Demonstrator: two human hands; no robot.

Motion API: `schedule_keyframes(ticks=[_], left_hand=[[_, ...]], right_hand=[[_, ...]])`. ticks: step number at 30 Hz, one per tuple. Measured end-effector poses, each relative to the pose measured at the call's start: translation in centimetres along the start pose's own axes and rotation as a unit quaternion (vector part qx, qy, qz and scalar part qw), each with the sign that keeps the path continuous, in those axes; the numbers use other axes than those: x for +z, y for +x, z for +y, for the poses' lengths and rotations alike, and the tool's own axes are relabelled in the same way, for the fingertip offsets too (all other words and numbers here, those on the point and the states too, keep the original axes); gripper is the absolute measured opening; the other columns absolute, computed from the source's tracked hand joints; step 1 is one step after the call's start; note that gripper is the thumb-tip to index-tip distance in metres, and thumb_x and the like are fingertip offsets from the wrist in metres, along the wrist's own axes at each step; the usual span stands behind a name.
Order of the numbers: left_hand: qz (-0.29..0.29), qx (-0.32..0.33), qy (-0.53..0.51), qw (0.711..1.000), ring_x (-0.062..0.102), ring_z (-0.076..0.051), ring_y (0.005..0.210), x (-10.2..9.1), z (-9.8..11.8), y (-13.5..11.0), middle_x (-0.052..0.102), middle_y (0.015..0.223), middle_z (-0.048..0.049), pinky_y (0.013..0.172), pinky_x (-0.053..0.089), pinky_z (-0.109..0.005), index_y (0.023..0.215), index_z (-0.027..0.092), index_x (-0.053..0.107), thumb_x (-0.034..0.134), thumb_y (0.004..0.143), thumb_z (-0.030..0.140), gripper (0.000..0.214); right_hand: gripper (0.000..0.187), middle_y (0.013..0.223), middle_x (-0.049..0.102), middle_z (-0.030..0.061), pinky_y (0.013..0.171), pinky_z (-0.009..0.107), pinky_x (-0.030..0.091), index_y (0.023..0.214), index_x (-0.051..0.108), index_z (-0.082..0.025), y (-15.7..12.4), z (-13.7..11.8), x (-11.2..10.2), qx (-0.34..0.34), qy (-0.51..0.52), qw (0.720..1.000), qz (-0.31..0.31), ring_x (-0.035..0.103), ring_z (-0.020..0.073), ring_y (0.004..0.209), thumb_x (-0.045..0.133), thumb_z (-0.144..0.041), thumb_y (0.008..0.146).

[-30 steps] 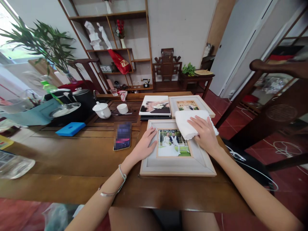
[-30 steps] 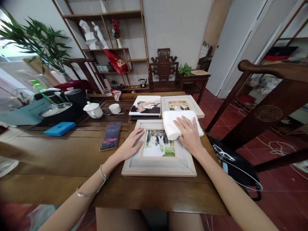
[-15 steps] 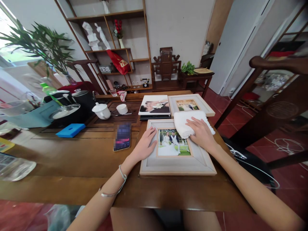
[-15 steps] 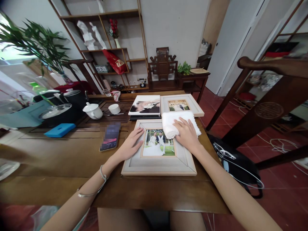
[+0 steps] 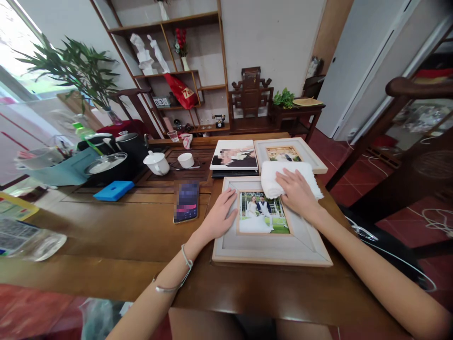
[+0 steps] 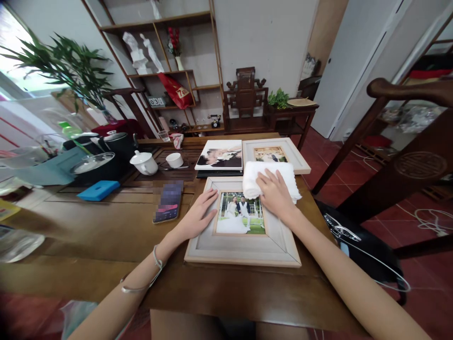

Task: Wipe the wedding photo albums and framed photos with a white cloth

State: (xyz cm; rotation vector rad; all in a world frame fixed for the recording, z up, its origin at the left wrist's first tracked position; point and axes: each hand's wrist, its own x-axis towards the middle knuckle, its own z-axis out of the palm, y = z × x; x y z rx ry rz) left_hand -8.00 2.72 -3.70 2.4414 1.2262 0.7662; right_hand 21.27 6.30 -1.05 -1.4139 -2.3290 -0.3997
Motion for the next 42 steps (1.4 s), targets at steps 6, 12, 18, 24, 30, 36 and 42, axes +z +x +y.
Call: schedule_keyframes(ticks=[6,12,18,24,30,36,42], left_hand=[[0.015,-0.003,0.006,1.0,0.033,-0.03,0.143,0.3,-0.1,0.0,0.043,0.148,-0.0179,0.119,0.026,-0.052,0.139,0.01,0.048,0.036,0.096,0.022,0.046],[0.015,-0.003,0.008,1.0,0.033,-0.03,0.143,0.4,0.0,0.0,0.043,0.149,-0.0152,0.119,0.026,-0.053,0.14,0.014,0.047,0.038,0.095,0.019,0.047],[0.004,0.003,0.016,1.0,0.032,-0.03,0.143,0.2,0.1,0.1,0.044,0.148,-0.0173,0.119,0.026,-0.051,0.139,0.011,0.049,0.037,0.095,0.019,0.046],[-0.008,0.012,0.035,0.999,0.031,-0.031,0.143,0.1,0.1,0.2,0.043,0.148,-0.0193,0.118,0.028,-0.052,0.138,0.007,0.049,0.035,0.096,0.018,0.045],[0.006,0.017,0.038,0.999,0.033,-0.03,0.142,0.4,-0.2,0.1,0.044,0.147,-0.0178,0.117,0.029,-0.054,0.138,0.01,0.049,0.037,0.096,0.018,0.045],[0.029,0.021,0.027,0.999,0.034,-0.03,0.142,0.8,-0.5,0.0,0.045,0.146,-0.0173,0.117,0.029,-0.053,0.138,0.012,0.049,0.038,0.095,0.018,0.045],[0.031,0.026,0.023,0.999,0.034,-0.029,0.142,0.8,-0.6,0.0,0.045,0.146,-0.0172,0.118,0.029,-0.052,0.139,0.012,0.048,0.037,0.095,0.018,0.045]], right_hand=[[0.051,0.131,0.062,0.0156,0.107,0.054,0.035,0.118,0.062,-0.01,-1.7,-1.5,-1.2,-0.023,-0.021,0.996,-0.085,0.046,0.0341,0.131,0.045,-0.003,0.071],[0.053,0.119,0.069,0.0141,0.096,0.055,0.044,0.109,0.067,-0.019,-8.4,-6.8,-5.9,-0.058,-0.008,0.994,-0.092,0.055,0.0345,0.121,0.046,-0.005,0.063],[0.062,0.122,0.068,0.0111,0.096,0.047,0.049,0.117,0.065,-0.018,-10.5,-7.9,-7.7,-0.064,0.066,0.992,-0.092,0.058,0.0296,0.118,0.047,-0.009,0.059],[0.064,0.143,0.052,0.0164,0.113,0.054,0.028,0.133,0.054,-0.007,-4.0,-3.1,-2.9,0.031,0.057,0.996,-0.064,0.04,0.0305,0.136,0.046,-0.008,0.069],[0.062,0.142,0.052,0.0182,0.113,0.059,0.024,0.135,0.051,-0.003,-0.7,-3.6,-2.4,0.055,-0.001,0.99,-0.127,0.031,0.037,0.14,0.046,-0.003,0.074],[0.056,0.132,0.058,0.0234,0.103,0.059,0.037,0.126,0.06,-0.001,-4.0,-9.9,-8.3,-0.025,0.023,0.956,-0.292,0.042,0.0408,0.132,0.045,0.0,0.071],[0.061,0.135,0.059,0.0156,0.107,0.051,0.037,0.129,0.06,-0.01,-5.1,-11.0,-9.8,-0.093,0.144,0.937,-0.306,0.045,0.0315,0.133,0.047,-0.003,0.07]])
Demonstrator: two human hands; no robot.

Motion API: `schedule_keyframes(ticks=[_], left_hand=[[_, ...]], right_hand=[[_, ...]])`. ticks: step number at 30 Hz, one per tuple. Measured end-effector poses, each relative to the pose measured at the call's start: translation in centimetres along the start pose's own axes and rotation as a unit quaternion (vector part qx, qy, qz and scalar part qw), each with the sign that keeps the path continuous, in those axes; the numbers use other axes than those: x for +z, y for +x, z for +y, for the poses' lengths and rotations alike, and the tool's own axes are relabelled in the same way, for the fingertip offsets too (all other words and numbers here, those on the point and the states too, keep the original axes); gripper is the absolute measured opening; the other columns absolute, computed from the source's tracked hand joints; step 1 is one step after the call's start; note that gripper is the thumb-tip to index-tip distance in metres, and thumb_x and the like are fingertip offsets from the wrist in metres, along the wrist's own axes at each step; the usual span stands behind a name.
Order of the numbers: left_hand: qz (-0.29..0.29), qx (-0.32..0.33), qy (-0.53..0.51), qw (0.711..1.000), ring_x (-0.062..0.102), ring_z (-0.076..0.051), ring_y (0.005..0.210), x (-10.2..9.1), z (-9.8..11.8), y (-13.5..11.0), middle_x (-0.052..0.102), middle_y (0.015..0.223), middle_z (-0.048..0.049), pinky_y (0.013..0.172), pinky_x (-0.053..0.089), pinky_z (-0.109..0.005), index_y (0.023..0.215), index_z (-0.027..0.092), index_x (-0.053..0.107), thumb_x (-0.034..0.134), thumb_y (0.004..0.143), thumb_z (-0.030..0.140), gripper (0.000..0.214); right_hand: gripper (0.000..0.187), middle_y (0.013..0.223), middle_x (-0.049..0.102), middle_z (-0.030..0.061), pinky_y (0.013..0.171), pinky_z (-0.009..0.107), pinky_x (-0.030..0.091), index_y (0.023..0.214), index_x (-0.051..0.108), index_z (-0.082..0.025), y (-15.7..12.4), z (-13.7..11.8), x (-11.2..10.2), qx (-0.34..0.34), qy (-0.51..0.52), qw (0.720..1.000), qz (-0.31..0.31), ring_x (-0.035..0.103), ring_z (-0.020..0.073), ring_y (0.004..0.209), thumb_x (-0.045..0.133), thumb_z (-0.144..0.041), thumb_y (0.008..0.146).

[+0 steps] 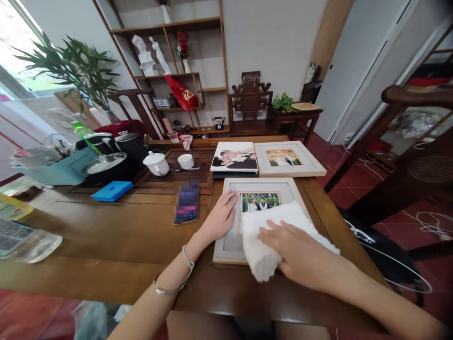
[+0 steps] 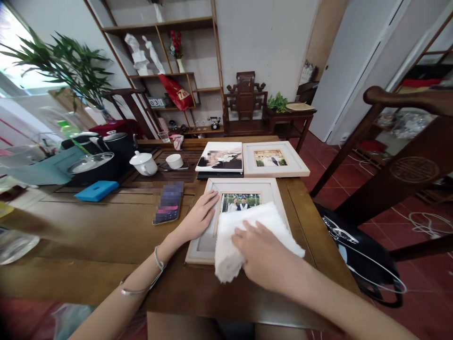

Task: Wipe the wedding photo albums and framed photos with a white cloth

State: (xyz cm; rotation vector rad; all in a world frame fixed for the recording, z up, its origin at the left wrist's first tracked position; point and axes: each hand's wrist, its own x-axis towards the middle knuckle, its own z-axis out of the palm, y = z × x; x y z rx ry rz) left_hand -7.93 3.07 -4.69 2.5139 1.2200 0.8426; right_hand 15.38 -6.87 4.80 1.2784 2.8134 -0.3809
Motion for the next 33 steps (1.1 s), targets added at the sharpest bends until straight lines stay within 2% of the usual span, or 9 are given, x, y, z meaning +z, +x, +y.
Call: schedule_keyframes(ticks=[5,10,14,18,20,23,26,30,33], left_hand=[[-0.009,0.005,-0.012,1.0,0.032,-0.029,0.143,-0.1,-0.1,0.0,0.043,0.148,-0.0159,0.117,0.029,-0.055,0.141,0.015,0.046,0.036,0.096,0.017,0.047],[-0.022,-0.006,-0.014,1.0,0.031,-0.029,0.144,-0.5,0.2,0.0,0.042,0.149,-0.0165,0.118,0.028,-0.054,0.141,0.014,0.047,0.035,0.096,0.017,0.047],[-0.026,-0.015,-0.016,0.999,0.032,-0.03,0.143,-0.8,0.5,0.1,0.042,0.149,-0.0177,0.118,0.028,-0.054,0.14,0.011,0.048,0.034,0.097,0.018,0.046],[-0.023,-0.017,-0.015,0.999,0.033,-0.03,0.143,-0.7,0.5,0.1,0.043,0.148,-0.0181,0.118,0.027,-0.053,0.14,0.01,0.048,0.035,0.096,0.017,0.046],[-0.015,-0.015,-0.015,1.0,0.033,-0.029,0.143,-0.5,0.4,0.0,0.044,0.147,-0.0172,0.118,0.027,-0.053,0.14,0.012,0.048,0.035,0.096,0.016,0.046],[-0.011,-0.013,-0.016,1.0,0.034,-0.028,0.142,-0.4,0.3,-0.1,0.044,0.147,-0.0171,0.118,0.028,-0.053,0.14,0.013,0.048,0.036,0.095,0.014,0.047],[-0.013,-0.017,-0.017,1.0,0.033,-0.029,0.142,-0.4,0.2,-0.1,0.044,0.147,-0.018,0.118,0.028,-0.054,0.14,0.012,0.048,0.036,0.095,0.015,0.047],[-0.013,-0.016,-0.024,0.999,0.033,-0.029,0.143,-0.5,0.3,0.0,0.044,0.148,-0.0173,0.118,0.027,-0.054,0.14,0.013,0.048,0.036,0.095,0.016,0.047],[-0.007,-0.018,-0.03,0.999,0.034,-0.029,0.142,-0.5,0.4,0.0,0.044,0.148,-0.0161,0.118,0.027,-0.054,0.14,0.015,0.048,0.038,0.095,0.016,0.046]], right_hand=[[0.071,0.148,0.047,0.0113,0.115,0.054,0.024,0.139,0.05,-0.01,2.9,5.8,1.1,0.104,-0.08,0.988,0.087,0.028,0.0311,0.143,0.046,0.001,0.069],[0.066,0.149,0.046,0.0083,0.115,0.055,0.021,0.141,0.048,-0.01,5.9,9.9,1.7,0.122,-0.165,0.961,0.188,0.027,0.0334,0.142,0.042,0.001,0.076],[0.063,0.146,0.049,0.011,0.112,0.055,0.028,0.138,0.051,-0.009,6.0,8.4,1.3,0.139,-0.163,0.965,0.154,0.031,0.0368,0.139,0.045,0.0,0.076],[0.061,0.139,0.055,0.0166,0.105,0.056,0.038,0.132,0.055,-0.005,3.0,2.6,1.3,0.112,-0.141,0.982,0.059,0.041,0.0412,0.132,0.046,0.001,0.072],[0.066,0.137,0.057,0.0179,0.1,0.056,0.043,0.133,0.056,-0.005,1.1,-0.4,1.6,0.062,-0.117,0.991,0.032,0.046,0.042,0.129,0.049,0.0,0.068],[0.073,0.135,0.058,0.0192,0.095,0.055,0.049,0.134,0.055,-0.005,-0.8,-2.7,1.8,0.023,-0.085,0.996,0.007,0.05,0.043,0.124,0.053,-0.002,0.061],[0.067,0.13,0.063,0.0161,0.1,0.052,0.045,0.127,0.062,-0.009,-1.0,-1.2,1.3,0.019,-0.054,0.998,0.029,0.052,0.0368,0.125,0.051,-0.001,0.062],[0.06,0.131,0.062,0.0159,0.11,0.056,0.032,0.122,0.065,-0.007,-0.4,3.4,0.2,0.118,-0.118,0.984,0.069,0.04,0.0379,0.135,0.049,0.001,0.065],[0.053,0.127,0.064,0.0172,0.107,0.054,0.037,0.115,0.069,-0.007,-0.4,4.2,-0.7,0.168,-0.17,0.969,0.058,0.047,0.0382,0.13,0.048,0.002,0.068]])
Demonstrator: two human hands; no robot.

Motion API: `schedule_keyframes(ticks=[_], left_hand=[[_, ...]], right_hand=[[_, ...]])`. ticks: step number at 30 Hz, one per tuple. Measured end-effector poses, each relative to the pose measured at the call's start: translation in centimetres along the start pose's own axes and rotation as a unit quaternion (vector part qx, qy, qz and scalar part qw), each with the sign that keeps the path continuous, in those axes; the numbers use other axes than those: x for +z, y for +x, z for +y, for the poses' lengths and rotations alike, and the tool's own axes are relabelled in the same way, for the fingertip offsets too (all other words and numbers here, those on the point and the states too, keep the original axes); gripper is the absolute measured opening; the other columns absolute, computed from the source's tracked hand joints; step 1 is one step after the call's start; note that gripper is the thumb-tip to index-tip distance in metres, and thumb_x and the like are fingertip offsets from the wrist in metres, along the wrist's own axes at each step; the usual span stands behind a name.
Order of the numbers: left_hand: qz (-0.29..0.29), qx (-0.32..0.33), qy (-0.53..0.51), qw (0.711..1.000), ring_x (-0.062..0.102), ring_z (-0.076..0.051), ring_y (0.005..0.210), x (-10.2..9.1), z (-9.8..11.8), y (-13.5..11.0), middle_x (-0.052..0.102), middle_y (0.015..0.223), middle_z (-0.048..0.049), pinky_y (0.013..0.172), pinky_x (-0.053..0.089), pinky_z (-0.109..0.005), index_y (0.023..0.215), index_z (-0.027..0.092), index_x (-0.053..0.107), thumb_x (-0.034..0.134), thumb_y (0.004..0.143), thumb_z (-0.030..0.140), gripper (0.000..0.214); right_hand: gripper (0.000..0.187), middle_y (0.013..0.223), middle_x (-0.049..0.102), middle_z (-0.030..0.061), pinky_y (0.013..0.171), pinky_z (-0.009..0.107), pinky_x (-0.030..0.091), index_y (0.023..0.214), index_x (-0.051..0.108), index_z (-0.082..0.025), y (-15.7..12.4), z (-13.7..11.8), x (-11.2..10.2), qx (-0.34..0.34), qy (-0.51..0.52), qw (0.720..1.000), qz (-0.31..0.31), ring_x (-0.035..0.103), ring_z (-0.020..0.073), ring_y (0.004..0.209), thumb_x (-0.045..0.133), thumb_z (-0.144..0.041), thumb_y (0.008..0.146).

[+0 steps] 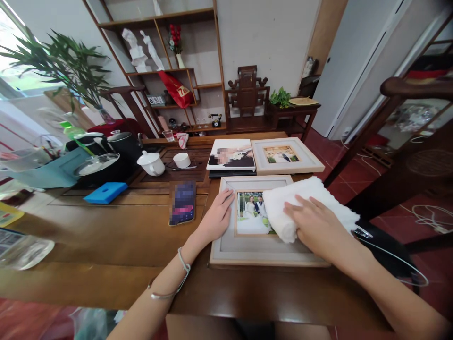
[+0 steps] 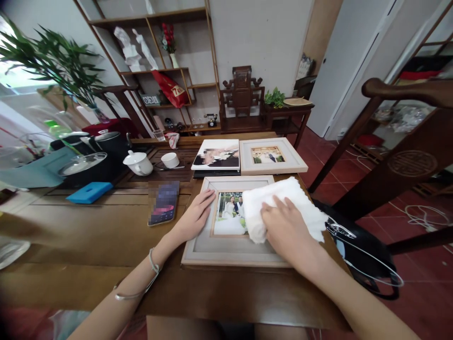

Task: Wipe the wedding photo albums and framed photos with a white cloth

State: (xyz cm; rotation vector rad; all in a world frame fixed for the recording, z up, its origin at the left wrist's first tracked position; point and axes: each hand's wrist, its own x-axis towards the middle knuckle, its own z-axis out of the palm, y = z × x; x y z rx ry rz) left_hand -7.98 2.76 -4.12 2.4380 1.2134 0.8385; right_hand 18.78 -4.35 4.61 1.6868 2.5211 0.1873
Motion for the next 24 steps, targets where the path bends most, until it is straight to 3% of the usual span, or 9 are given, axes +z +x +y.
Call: schedule_keyframes(ticks=[3,6,9,14,16,21,24], left_hand=[[0.007,-0.007,0.0,1.0,0.034,-0.029,0.142,0.1,0.1,0.0,0.045,0.147,-0.0157,0.118,0.028,-0.053,0.14,0.015,0.049,0.039,0.094,0.015,0.047],[0.009,-0.009,0.002,1.0,0.035,-0.029,0.142,0.2,0.1,0.0,0.045,0.147,-0.0163,0.118,0.028,-0.053,0.139,0.014,0.049,0.038,0.094,0.014,0.047],[0.014,-0.008,0.006,1.0,0.035,-0.03,0.141,0.3,0.1,0.0,0.046,0.146,-0.0175,0.118,0.028,-0.054,0.138,0.013,0.05,0.038,0.094,0.014,0.047],[0.024,0.002,-0.026,0.999,0.036,-0.028,0.141,0.5,-0.6,0.0,0.047,0.145,-0.0173,0.118,0.028,-0.053,0.136,0.013,0.052,0.036,0.096,0.015,0.044],[0.035,0.002,-0.053,0.998,0.038,-0.026,0.14,0.5,-1.2,0.2,0.05,0.144,-0.0146,0.117,0.029,-0.053,0.135,0.017,0.054,0.036,0.097,0.017,0.042],[0.043,-0.021,-0.084,0.995,0.042,-0.024,0.138,0.6,-1.9,0.5,0.055,0.14,-0.0124,0.117,0.03,-0.054,0.129,0.019,0.059,0.035,0.097,0.017,0.04],[0.049,-0.021,-0.072,0.996,0.042,-0.024,0.138,0.7,-1.5,0.4,0.055,0.14,-0.0123,0.116,0.031,-0.054,0.13,0.019,0.059,0.035,0.097,0.016,0.04]], right_hand=[[0.044,0.111,0.071,0.0215,0.1,0.05,0.045,0.102,0.075,-0.006,-1.4,-2.0,-1.3,-0.032,-0.017,0.998,-0.06,0.062,0.0376,0.11,0.051,0.0,0.066],[0.046,0.101,0.072,0.026,0.089,0.049,0.052,0.102,0.074,-0.002,-3.0,-5.0,-1.9,-0.108,-0.015,0.988,-0.112,0.068,0.0379,0.092,0.058,-0.007,0.06],[0.052,0.106,0.069,0.0292,0.085,0.048,0.054,0.109,0.071,0.003,-3.5,-7.3,-1.1,-0.157,0.001,0.986,-0.064,0.067,0.0385,0.093,0.059,-0.012,0.06],[0.056,0.122,0.061,0.0322,0.095,0.049,0.049,0.122,0.061,0.008,-2.0,-10.0,1.5,-0.212,0.018,0.969,0.129,0.059,0.041,0.113,0.056,-0.019,0.073],[0.054,0.125,0.059,0.0333,0.097,0.051,0.047,0.124,0.058,0.008,-1.3,-11.0,2.2,-0.222,0.013,0.959,0.174,0.057,0.0416,0.117,0.053,-0.019,0.078],[0.048,0.122,0.059,0.0365,0.094,0.056,0.047,0.124,0.057,0.009,-0.6,-12.3,2.3,-0.234,-0.019,0.956,0.173,0.058,0.0434,0.115,0.051,-0.015,0.082],[0.046,0.121,0.06,0.0356,0.095,0.054,0.046,0.122,0.058,0.008,-0.4,-11.5,1.6,-0.24,-0.009,0.963,0.122,0.058,0.0413,0.116,0.051,-0.012,0.081]])
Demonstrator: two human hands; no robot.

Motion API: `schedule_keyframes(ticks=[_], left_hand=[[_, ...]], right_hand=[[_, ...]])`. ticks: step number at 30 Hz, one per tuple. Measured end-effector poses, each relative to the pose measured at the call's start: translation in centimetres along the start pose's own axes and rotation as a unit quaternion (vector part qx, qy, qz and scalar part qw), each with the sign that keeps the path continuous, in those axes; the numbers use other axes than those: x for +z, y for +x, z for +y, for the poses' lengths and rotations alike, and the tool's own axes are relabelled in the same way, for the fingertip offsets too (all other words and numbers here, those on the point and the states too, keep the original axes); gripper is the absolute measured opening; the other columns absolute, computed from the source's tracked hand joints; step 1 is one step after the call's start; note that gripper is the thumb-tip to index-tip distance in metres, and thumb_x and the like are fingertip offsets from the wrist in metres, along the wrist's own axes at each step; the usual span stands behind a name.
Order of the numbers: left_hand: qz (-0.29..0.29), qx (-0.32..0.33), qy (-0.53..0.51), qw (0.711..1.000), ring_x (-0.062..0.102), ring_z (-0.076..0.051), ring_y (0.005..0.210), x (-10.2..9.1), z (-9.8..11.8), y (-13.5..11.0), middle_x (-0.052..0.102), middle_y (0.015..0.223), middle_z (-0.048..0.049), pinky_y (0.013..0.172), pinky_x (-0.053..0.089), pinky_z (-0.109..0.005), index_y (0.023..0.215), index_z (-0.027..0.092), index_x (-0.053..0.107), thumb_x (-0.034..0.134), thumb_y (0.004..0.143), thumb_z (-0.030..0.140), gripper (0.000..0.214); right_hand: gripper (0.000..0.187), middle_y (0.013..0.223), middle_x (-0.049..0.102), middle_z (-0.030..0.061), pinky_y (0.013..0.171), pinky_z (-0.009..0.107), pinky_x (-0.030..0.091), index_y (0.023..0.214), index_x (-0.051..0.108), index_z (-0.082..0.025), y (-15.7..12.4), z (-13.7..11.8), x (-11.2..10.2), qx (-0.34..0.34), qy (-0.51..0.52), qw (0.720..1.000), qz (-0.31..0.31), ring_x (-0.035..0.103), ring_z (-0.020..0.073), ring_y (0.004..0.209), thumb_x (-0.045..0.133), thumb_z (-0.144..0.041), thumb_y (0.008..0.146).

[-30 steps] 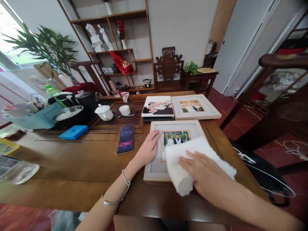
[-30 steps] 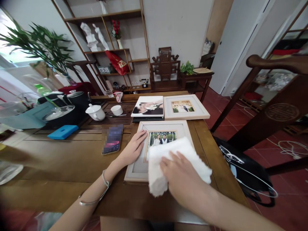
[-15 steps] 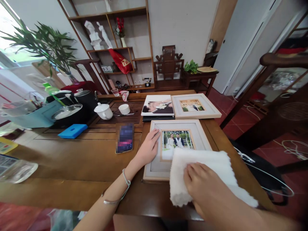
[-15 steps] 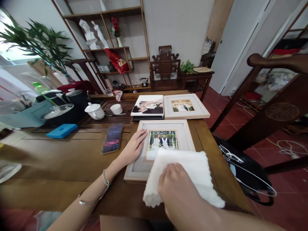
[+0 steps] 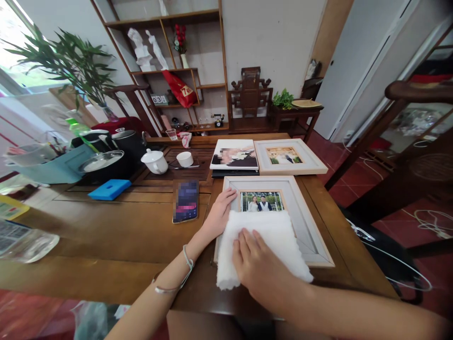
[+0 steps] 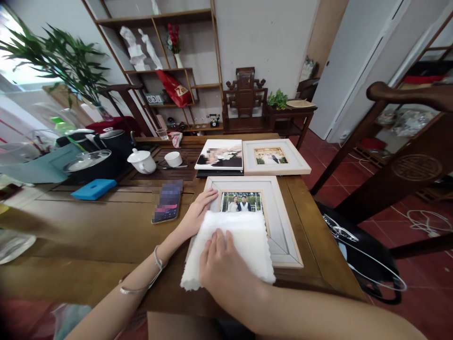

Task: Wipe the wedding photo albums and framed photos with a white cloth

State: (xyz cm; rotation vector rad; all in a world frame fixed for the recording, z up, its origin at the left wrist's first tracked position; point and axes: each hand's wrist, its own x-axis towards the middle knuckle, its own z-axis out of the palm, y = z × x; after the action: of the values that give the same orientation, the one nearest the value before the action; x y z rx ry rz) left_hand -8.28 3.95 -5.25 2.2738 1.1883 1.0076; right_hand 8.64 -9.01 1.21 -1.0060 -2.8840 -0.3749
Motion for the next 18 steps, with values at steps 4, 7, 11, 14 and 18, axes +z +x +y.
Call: schedule_keyframes(ticks=[4,7,11,14,18], left_hand=[[0.004,0.009,0.019,1.0,0.042,-0.025,0.139,0.1,0.9,-0.2,0.056,0.139,-0.0134,0.115,0.033,-0.054,0.133,0.017,0.056,0.035,0.096,0.012,0.043],[-0.007,0.005,0.03,1.0,0.041,-0.026,0.14,0.1,1.3,-0.2,0.056,0.139,-0.0149,0.115,0.034,-0.053,0.134,0.013,0.054,0.032,0.096,0.011,0.044],[-0.018,0.004,0.039,0.999,0.039,-0.027,0.141,0.0,1.4,-0.2,0.053,0.141,-0.0172,0.116,0.034,-0.053,0.134,0.01,0.053,0.033,0.096,0.012,0.043],[-0.01,0.01,0.037,0.999,0.039,-0.026,0.141,0.2,1.1,-0.2,0.053,0.141,-0.0152,0.116,0.033,-0.054,0.135,0.014,0.053,0.034,0.095,0.011,0.044],[-0.002,0.007,0.026,1.0,0.04,-0.026,0.14,0.3,1.0,-0.2,0.053,0.141,-0.015,0.116,0.033,-0.053,0.135,0.014,0.052,0.034,0.094,0.011,0.045]], right_hand=[[0.053,0.131,0.059,0.0232,0.101,0.047,0.043,0.126,0.059,-0.002,0.4,4.0,-0.8,0.081,0.085,0.987,-0.113,0.051,0.0347,0.126,0.049,-0.003,0.074],[0.055,0.139,0.054,0.02,0.106,0.051,0.037,0.129,0.056,-0.004,1.5,8.1,-0.1,0.192,0.056,0.973,-0.119,0.041,0.0364,0.134,0.043,0.001,0.076],[0.057,0.147,0.046,0.0182,0.109,0.051,0.032,0.139,0.047,-0.003,3.3,11.3,1.7,0.236,0.019,0.971,-0.039,0.033,0.0368,0.139,0.038,0.001,0.082],[0.06,0.148,0.043,0.0198,0.11,0.054,0.031,0.14,0.044,-0.001,3.9,10.5,1.8,0.176,0.037,0.982,-0.065,0.03,0.0374,0.14,0.036,0.004,0.081],[0.061,0.142,0.049,0.0236,0.106,0.055,0.035,0.135,0.05,0.001,2.6,7.0,-0.7,0.1,0.071,0.981,-0.152,0.034,0.0405,0.137,0.042,0.005,0.075]])
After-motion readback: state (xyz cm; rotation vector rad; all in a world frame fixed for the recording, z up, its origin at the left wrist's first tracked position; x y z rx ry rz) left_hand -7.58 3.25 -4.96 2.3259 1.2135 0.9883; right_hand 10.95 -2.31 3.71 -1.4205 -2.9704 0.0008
